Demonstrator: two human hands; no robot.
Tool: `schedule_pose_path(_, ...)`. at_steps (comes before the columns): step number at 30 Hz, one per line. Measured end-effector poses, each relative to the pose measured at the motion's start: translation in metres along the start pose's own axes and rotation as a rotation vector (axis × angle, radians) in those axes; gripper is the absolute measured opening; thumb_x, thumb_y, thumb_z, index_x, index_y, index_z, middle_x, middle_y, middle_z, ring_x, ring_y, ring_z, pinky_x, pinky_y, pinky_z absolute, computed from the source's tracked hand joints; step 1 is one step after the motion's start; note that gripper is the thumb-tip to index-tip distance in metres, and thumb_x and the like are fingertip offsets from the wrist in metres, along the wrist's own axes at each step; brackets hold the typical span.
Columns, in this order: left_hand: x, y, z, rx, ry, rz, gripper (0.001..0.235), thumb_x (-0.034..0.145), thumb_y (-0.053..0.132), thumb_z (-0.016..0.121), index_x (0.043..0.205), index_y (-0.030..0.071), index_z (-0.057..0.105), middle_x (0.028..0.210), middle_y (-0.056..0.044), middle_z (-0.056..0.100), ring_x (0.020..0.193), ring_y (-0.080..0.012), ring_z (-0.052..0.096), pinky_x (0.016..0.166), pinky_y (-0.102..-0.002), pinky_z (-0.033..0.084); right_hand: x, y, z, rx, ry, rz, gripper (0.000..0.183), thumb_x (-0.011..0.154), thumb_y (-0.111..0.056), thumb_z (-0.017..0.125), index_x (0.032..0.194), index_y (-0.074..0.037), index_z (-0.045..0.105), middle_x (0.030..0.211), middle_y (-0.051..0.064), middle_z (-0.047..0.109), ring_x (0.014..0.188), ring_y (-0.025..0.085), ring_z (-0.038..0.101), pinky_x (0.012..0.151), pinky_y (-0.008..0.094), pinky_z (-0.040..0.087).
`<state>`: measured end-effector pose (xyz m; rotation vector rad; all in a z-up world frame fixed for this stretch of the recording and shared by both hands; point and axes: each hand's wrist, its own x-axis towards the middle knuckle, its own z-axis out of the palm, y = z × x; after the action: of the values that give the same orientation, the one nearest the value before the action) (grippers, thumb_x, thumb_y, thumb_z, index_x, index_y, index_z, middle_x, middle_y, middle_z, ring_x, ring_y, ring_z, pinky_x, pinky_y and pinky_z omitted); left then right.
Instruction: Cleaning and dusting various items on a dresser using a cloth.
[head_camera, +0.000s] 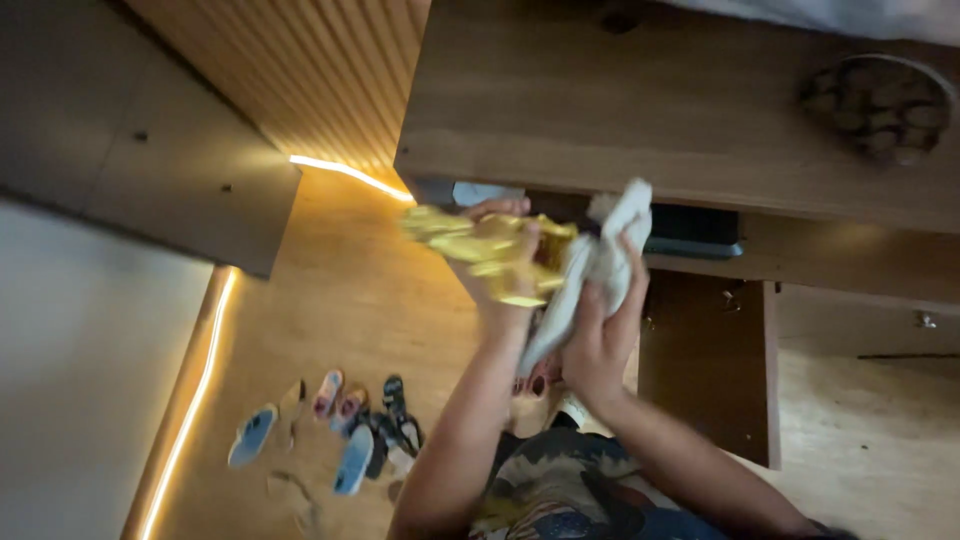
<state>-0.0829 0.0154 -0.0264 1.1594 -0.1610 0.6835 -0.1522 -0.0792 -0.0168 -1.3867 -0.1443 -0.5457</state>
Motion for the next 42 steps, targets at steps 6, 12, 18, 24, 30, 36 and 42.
schedule_pose_path(6,0.013,0.019,-0.019,-0.223,-0.173,0.112,0.029,0.084,0.004,0.081,0.107,0.003,0.064,0.103,-0.007,0.067,0.102,-0.0228,0.068,0.097,-0.038,0.059,0.028,-0.02,0.006,-0.253,-0.12,0.193,0.044,0.104,-0.012,0.058,0.146,-0.004,0.048,0.129,0.012,0.061,0.113,0.018,0.061,0.093,0.032,0.053)
schedule_pose_path(12,0.036,0.057,-0.049,-0.05,-0.534,0.219,0.027,0.084,0.02,0.083,0.102,0.005,0.07,0.097,-0.006,0.069,0.095,-0.0203,0.07,0.086,-0.034,0.06,0.029,0.017,0.011,0.272,-0.001,0.462,0.029,0.108,-0.019,0.06,0.13,-0.001,0.062,0.11,0.007,0.07,0.096,0.015,0.065,0.081,0.032,0.056)
schedule_pose_path(18,0.047,0.079,-0.064,-0.335,-0.641,0.155,0.029,0.086,0.025,0.086,0.099,0.004,0.07,0.092,-0.007,0.067,0.093,-0.0222,0.069,0.086,-0.04,0.062,0.02,-0.002,-0.004,0.423,0.318,0.579,0.047,0.106,-0.037,0.042,0.134,-0.003,0.059,0.115,0.013,0.07,0.103,0.024,0.07,0.09,0.039,0.059)
schedule_pose_path(24,0.034,0.069,-0.058,-0.3,-0.567,0.215,0.032,0.087,0.029,0.087,0.098,0.004,0.07,0.091,-0.009,0.07,0.091,-0.0243,0.07,0.079,-0.038,0.062,0.007,-0.027,0.032,0.453,0.041,0.705,0.049,0.102,-0.032,0.046,0.146,-0.008,0.049,0.132,0.014,0.063,0.119,0.025,0.064,0.102,0.041,0.051)
schedule_pose_path(30,0.026,0.082,-0.014,-0.307,-0.442,0.228,0.034,0.089,0.034,0.086,0.098,0.005,0.069,0.091,-0.007,0.069,0.09,-0.0232,0.07,0.079,-0.037,0.062,-0.011,-0.01,-0.014,0.387,0.09,0.609,0.05,0.104,-0.029,0.047,0.15,-0.01,0.046,0.133,0.011,0.062,0.118,0.02,0.061,0.101,0.038,0.048)
schedule_pose_path(36,0.009,0.077,0.001,-0.22,-0.654,0.278,0.032,0.09,0.032,0.084,0.098,0.005,0.07,0.091,-0.008,0.07,0.09,-0.0248,0.072,0.079,-0.036,0.062,0.04,-0.022,-0.047,0.414,-0.01,0.82,0.049,0.106,-0.035,0.047,0.141,-0.001,0.052,0.119,0.018,0.067,0.105,0.027,0.067,0.09,0.044,0.055)
schedule_pose_path(42,-0.003,0.067,0.018,-0.117,-0.562,0.299,0.031,0.09,0.033,0.083,0.098,0.006,0.07,0.091,-0.007,0.071,0.091,-0.023,0.074,0.077,-0.035,0.063,-0.002,-0.032,-0.036,0.454,0.165,0.599,0.048,0.105,-0.036,0.042,0.143,-0.008,0.049,0.125,0.011,0.065,0.111,0.021,0.066,0.097,0.039,0.053)
